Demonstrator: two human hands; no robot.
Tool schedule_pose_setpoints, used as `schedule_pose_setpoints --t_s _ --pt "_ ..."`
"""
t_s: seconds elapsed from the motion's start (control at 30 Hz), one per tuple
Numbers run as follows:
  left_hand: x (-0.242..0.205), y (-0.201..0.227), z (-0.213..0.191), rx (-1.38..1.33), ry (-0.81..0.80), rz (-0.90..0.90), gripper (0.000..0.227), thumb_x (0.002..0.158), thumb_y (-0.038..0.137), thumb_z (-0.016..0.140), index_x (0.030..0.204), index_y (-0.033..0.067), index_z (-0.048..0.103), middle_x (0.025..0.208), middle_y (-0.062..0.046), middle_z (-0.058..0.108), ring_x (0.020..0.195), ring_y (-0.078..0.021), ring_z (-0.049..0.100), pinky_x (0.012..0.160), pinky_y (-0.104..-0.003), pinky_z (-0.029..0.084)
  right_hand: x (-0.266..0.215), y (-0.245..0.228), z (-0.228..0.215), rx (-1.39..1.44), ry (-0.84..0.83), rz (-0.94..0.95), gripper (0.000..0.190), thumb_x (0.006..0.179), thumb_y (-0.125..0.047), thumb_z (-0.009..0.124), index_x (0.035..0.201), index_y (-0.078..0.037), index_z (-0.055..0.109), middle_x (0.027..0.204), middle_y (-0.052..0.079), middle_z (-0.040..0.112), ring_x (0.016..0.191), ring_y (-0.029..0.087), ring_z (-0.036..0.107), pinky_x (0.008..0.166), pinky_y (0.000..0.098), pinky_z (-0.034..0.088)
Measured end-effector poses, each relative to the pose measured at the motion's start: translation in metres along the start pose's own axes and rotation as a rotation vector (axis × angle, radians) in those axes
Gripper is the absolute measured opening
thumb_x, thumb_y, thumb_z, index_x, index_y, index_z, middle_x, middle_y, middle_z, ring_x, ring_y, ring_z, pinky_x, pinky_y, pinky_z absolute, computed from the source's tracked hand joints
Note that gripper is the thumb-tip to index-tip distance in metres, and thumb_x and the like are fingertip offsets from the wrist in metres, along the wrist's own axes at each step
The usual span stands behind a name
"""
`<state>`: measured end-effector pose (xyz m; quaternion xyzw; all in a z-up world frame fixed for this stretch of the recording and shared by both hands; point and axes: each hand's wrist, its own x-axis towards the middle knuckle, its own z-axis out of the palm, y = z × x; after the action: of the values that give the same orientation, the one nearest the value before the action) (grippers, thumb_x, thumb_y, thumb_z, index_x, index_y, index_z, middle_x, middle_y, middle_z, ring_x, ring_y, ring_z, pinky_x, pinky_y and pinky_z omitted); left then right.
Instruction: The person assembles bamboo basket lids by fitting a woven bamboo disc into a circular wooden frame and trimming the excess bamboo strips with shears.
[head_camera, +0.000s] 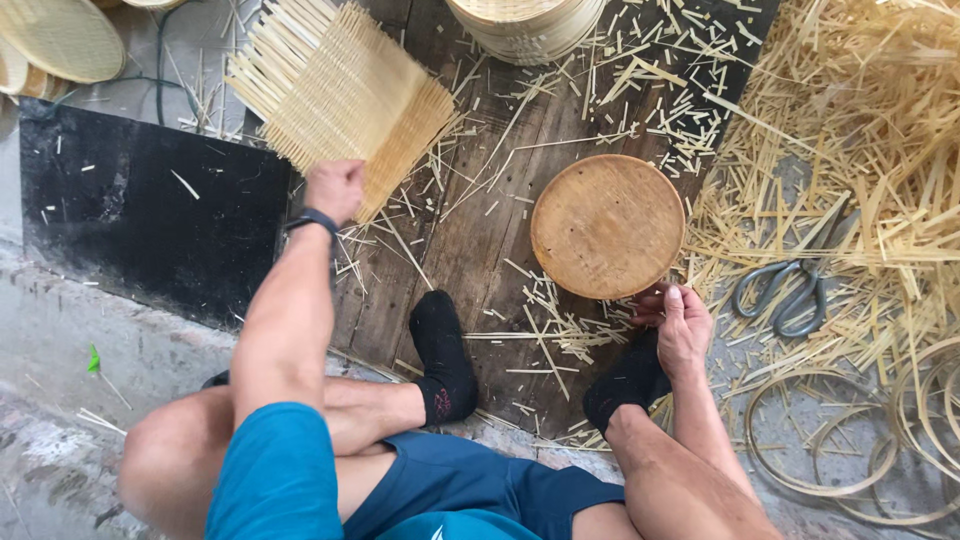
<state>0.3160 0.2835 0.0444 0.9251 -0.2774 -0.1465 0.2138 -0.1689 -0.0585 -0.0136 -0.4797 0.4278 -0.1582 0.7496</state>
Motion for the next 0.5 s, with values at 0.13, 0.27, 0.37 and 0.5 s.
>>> schedule_pose_setpoints --t_s 0.13,0.27,0.37,0.5 --pt "-0.017 -0.002 -0.036 -0.083 -0.254 -0.266 0.016 0.093 0.021 0.073 0.101 0.0088 0.078 0.085 -0.016 0.076 0.075 -0.0201 0.07 0.071 -0.033 0.056 0.002 0.001 -0.002 0.046 0.013 0.018 0.028 0.112 -0.023 0.05 0.117 0.002 0.063 0.091 0.013 0.069 0.077 0.023 0.068 0.067 0.0371 0.062" --pt "-0.041 -0.001 -0.038 -0.188 -0.285 -0.208 0.021 0.085 0.018 0.079 0.106 0.0125 0.08 0.091 -0.008 0.079 0.077 -0.0112 0.071 0.072 -0.029 0.056 0.004 0.002 -0.003 0.049 0.008 0.029 0.028 0.112 -0.023 0.051 0.117 0.002 0.063 0.091 0.012 0.068 0.077 0.022 0.068 0.066 0.0371 0.061" --pt "-0.047 0.011 -0.043 -0.142 0.037 -0.167 0.015 0.09 0.016 0.074 0.101 0.0083 0.08 0.088 -0.011 0.077 0.078 -0.0163 0.072 0.073 -0.031 0.056 0.002 0.002 -0.004 0.037 0.008 0.007 0.028 0.112 -0.023 0.05 0.117 0.002 0.063 0.091 0.012 0.068 0.077 0.022 0.067 0.066 0.0368 0.061" --pt "-0.043 0.063 -0.073 0.039 0.886 -0.034 0.011 0.106 0.01 0.062 0.102 0.0016 0.067 0.092 -0.016 0.075 0.085 -0.032 0.075 0.074 -0.042 0.059 0.002 0.005 -0.007 0.075 -0.006 0.0 0.027 0.113 -0.022 0.051 0.118 0.001 0.063 0.092 0.011 0.068 0.076 0.021 0.067 0.067 0.0361 0.061"
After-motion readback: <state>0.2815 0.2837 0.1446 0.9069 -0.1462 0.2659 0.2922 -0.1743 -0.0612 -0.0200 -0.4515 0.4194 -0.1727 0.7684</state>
